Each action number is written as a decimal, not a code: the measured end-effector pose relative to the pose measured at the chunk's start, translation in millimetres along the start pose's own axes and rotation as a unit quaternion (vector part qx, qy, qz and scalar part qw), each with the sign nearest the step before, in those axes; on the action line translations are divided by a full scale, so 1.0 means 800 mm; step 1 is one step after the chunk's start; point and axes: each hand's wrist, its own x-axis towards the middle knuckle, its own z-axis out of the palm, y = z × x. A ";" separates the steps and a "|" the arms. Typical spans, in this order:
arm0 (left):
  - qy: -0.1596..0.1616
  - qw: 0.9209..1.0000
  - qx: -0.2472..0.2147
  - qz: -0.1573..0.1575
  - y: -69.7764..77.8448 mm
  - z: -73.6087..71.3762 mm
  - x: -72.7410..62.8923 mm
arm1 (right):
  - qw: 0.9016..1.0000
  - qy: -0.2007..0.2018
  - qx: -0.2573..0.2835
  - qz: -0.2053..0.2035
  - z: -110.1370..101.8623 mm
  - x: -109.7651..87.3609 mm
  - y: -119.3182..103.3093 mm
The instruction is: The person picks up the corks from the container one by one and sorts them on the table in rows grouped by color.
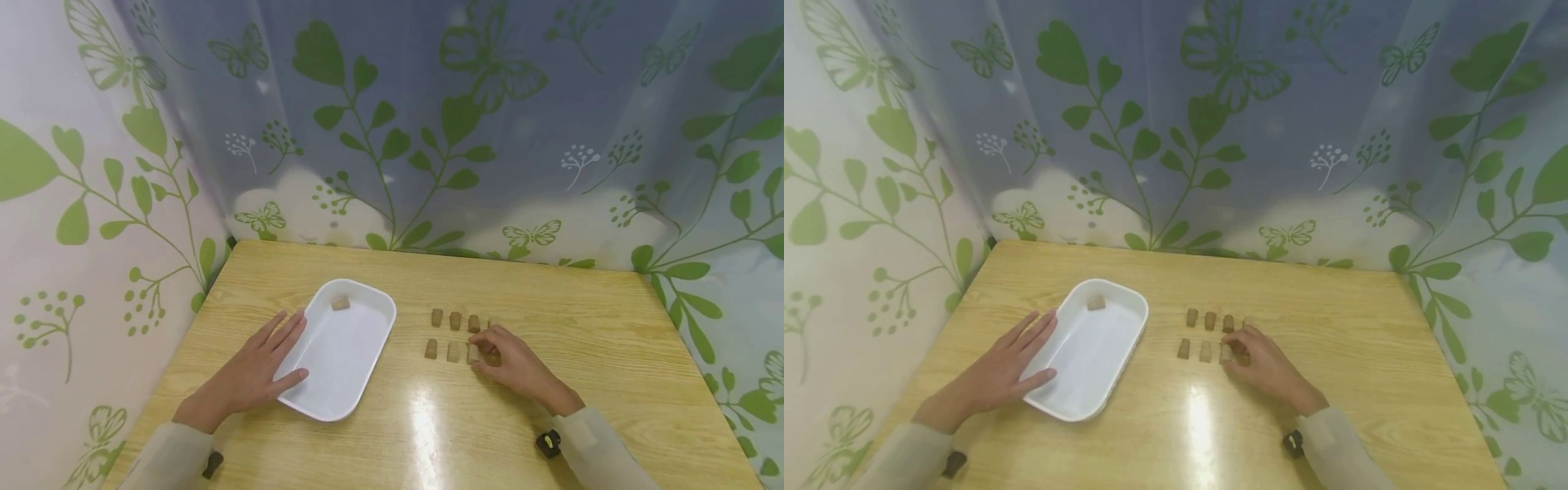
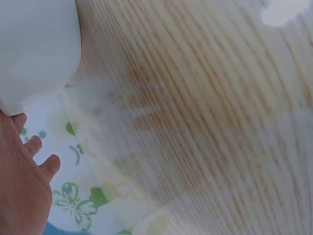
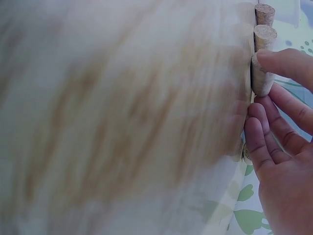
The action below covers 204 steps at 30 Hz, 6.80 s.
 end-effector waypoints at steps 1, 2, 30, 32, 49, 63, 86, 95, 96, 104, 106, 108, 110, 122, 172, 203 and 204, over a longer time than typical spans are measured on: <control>0.001 1.000 0.001 0.000 0.000 0.000 0.000 | 1.000 0.000 -0.001 0.000 0.000 0.000 0.000; 0.001 1.000 0.001 0.000 0.000 0.000 0.000 | 1.000 0.000 -0.001 0.001 0.000 0.000 0.000; 0.004 1.000 0.000 0.004 -0.002 0.000 0.000 | 0.999 0.034 0.031 -0.009 -0.017 0.035 -0.025; 0.004 1.000 0.000 0.004 -0.002 0.000 0.000 | 0.999 0.032 0.039 -0.012 -0.016 0.040 -0.029; 0.007 1.000 0.003 0.006 -0.001 0.000 -0.001 | 0.997 0.034 0.055 -0.037 -0.011 0.084 -0.065; 0.006 1.000 0.003 0.005 0.000 -0.001 -0.001 | 0.995 0.020 0.074 -0.066 -0.003 0.121 -0.098; 0.007 1.000 0.000 0.007 0.002 -0.002 -0.001 | 0.994 -0.003 0.073 -0.085 0.020 0.167 -0.148; 0.009 1.000 0.001 0.008 -0.001 -0.001 -0.001 | 0.992 -0.018 0.059 -0.109 0.031 0.181 -0.162; 0.010 1.000 0.002 0.009 -0.001 -0.001 -0.001 | 0.992 -0.020 0.059 -0.108 0.033 0.182 -0.163; 0.015 1.000 0.009 0.016 -0.002 0.001 0.000 | 0.992 -0.035 0.082 -0.089 0.038 0.189 -0.176; 0.015 1.000 0.009 0.016 -0.002 0.001 0.001 | 0.992 -0.037 0.080 -0.089 0.040 0.192 -0.178; 0.015 1.000 0.011 0.015 -0.002 0.001 0.000 | 0.993 -0.039 0.074 -0.088 0.042 0.194 -0.180; 0.015 1.000 0.013 0.015 -0.002 0.001 0.000 | 0.993 -0.042 0.069 -0.088 0.044 0.197 -0.182; 0.014 1.000 0.007 0.013 -0.002 0.002 -0.001 | 0.993 -0.054 0.056 -0.090 0.055 0.208 -0.194; 0.020 1.000 -0.005 0.012 -0.005 0.006 -0.001 | 0.986 -0.118 -0.064 -0.094 0.100 0.238 -0.202; 0.019 1.000 0.000 0.017 -0.003 0.001 0.001 | 0.970 -0.033 -0.189 -0.149 0.117 0.234 -0.200; 0.020 1.000 0.001 0.017 -0.002 0.000 0.001 | 0.971 -0.035 -0.188 -0.142 0.117 0.234 -0.201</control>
